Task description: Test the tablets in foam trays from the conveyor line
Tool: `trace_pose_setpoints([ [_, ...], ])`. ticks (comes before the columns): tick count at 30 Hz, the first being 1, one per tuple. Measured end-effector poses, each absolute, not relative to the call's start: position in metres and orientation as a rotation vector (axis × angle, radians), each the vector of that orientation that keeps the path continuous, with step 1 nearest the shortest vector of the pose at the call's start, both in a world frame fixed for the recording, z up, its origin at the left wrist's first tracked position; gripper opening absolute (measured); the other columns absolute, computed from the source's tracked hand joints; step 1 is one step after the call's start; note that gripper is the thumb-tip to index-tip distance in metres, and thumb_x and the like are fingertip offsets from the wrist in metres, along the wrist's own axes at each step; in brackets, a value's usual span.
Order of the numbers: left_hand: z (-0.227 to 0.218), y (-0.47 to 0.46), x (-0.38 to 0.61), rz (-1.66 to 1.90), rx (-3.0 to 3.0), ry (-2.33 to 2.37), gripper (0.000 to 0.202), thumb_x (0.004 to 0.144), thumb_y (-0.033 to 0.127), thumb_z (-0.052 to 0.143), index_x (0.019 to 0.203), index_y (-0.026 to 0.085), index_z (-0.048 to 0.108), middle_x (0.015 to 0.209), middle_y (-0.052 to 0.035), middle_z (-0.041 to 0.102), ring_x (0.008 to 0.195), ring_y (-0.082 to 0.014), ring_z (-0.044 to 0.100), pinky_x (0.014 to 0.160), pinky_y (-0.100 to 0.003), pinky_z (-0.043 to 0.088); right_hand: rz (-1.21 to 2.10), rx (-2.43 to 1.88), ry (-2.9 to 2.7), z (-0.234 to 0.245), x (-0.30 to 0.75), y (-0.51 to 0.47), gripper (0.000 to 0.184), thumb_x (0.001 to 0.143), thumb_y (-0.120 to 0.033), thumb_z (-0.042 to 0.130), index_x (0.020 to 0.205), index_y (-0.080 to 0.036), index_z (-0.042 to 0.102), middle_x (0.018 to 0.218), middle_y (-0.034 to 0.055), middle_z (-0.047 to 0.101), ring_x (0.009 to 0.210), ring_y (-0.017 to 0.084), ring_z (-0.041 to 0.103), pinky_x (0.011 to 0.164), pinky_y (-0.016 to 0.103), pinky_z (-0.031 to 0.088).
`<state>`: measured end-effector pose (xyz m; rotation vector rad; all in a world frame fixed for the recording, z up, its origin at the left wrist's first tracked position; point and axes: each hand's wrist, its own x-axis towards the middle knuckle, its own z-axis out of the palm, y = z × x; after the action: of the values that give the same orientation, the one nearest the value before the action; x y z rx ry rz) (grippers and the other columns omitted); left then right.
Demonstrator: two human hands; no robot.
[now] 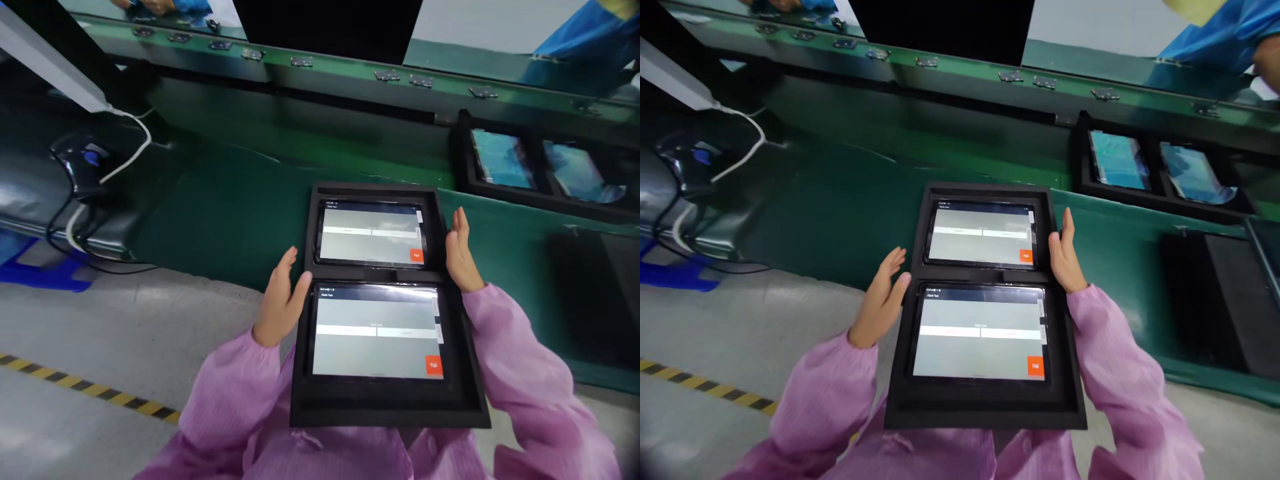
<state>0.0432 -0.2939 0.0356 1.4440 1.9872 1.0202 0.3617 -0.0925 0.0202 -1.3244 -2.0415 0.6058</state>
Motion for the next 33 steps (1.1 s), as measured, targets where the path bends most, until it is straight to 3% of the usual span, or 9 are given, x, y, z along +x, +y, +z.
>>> trace_pose_setpoints([
  [5,0.032,-0.258,0.048,0.839,1.611,1.708,0.103,0.088,0.058,0.059,0.156,0.021,-0.008,0.165,-0.0184,0.002,0.152,-0.0367,0.008,0.12,-0.056,0.027,0.61,-1.264,-2.041,0.01,0.383,-0.145,0.06,0.104,-0.045,0.013,0.157,-0.024,-0.006,0.166,0.0097,0.004,0.151,0.025,0.011,0.121,0.054,0.021],
  [8,0.037,-0.261,0.044,0.785,1.708,1.632,0.099,0.091,0.054,0.056,0.156,0.023,-0.013,0.166,-0.0169,0.0,0.152,-0.0361,0.008,0.122,-0.055,0.025,0.419,-1.348,-2.182,0.025,0.382,-0.162,0.064,0.104,-0.045,0.025,0.158,-0.027,-0.002,0.166,0.0092,0.001,0.151,0.033,0.004,0.118,0.067,0.013],
  [11,0.046,-0.271,0.038,0.67,1.812,1.611,0.103,0.089,0.053,0.06,0.156,0.024,-0.013,0.165,-0.0182,0.004,0.151,-0.0392,0.009,0.121,-0.06,0.021,0.192,-1.293,-2.42,0.05,0.363,-0.162,0.059,0.102,-0.045,0.035,0.157,-0.035,0.015,0.166,0.004,-0.001,0.15,0.04,0.0,0.112,0.077,0.004],
  [14,0.052,-0.284,0.038,0.545,1.858,1.645,0.124,0.076,0.059,0.073,0.155,0.025,-0.016,0.164,-0.0214,-0.008,0.15,-0.0467,0.003,0.118,-0.068,0.019,0.097,-1.06,-2.629,0.067,0.33,-0.149,0.052,0.102,-0.045,0.039,0.153,-0.037,0.031,0.165,0.0019,0.0,0.15,0.039,0.003,0.115,0.073,0.005],
  [17,0.052,-0.295,0.044,0.501,1.788,1.643,0.134,0.069,0.061,0.079,0.153,0.029,-0.02,0.162,-0.0226,-0.018,0.148,-0.0507,0.005,0.113,-0.071,0.027,0.1,-0.92,-2.759,0.069,0.298,-0.132,0.047,0.102,-0.045,0.042,0.146,-0.029,0.046,0.165,0.0069,0.008,0.15,0.038,0.008,0.117,0.069,0.009],
  [24,0.045,-0.305,0.054,0.501,1.67,1.672,0.123,0.078,0.049,0.075,0.152,0.035,-0.022,0.164,-0.0164,-0.017,0.15,-0.0456,0.002,0.113,-0.071,0.027,0.145,-0.904,-2.823,0.057,0.279,-0.122,0.05,0.101,-0.05,0.042,0.145,-0.028,0.048,0.165,0.0078,0.013,0.15,0.036,0.008,0.119,0.067,0.01],
  [28,0.052,-0.296,0.044,0.496,1.711,1.618,0.129,0.072,0.059,0.077,0.153,0.031,-0.02,0.163,-0.0214,-0.014,0.149,-0.0498,0.004,0.111,-0.073,0.026,0.156,-0.944,-2.737,0.062,0.288,-0.11,0.051,0.102,-0.053,0.035,0.146,-0.03,0.045,0.164,0.0068,0.014,0.151,0.033,0.008,0.118,0.066,0.011],
  [30,0.059,-0.283,0.037,0.572,1.809,1.637,0.119,0.078,0.061,0.07,0.154,0.029,-0.016,0.163,-0.0221,-0.012,0.149,-0.0487,0.002,0.113,-0.074,0.019,0.134,-1.002,-2.657,0.064,0.294,-0.093,0.05,0.103,-0.052,0.032,0.141,-0.027,0.052,0.16,0.01,0.029,0.149,0.034,0.02,0.118,0.065,0.015],
  [33,0.071,-0.258,0.03,0.729,2.001,1.746,0.085,0.091,0.05,0.056,0.153,0.025,0.005,0.163,-0.0207,0.002,0.15,-0.0427,0.007,0.116,-0.071,0.01,0.146,-1.092,-2.581,0.064,0.301,-0.063,0.049,0.103,-0.048,0.033,0.132,-0.019,0.06,0.135,0.0156,0.058,0.129,0.034,0.05,0.11,0.059,0.036],
])
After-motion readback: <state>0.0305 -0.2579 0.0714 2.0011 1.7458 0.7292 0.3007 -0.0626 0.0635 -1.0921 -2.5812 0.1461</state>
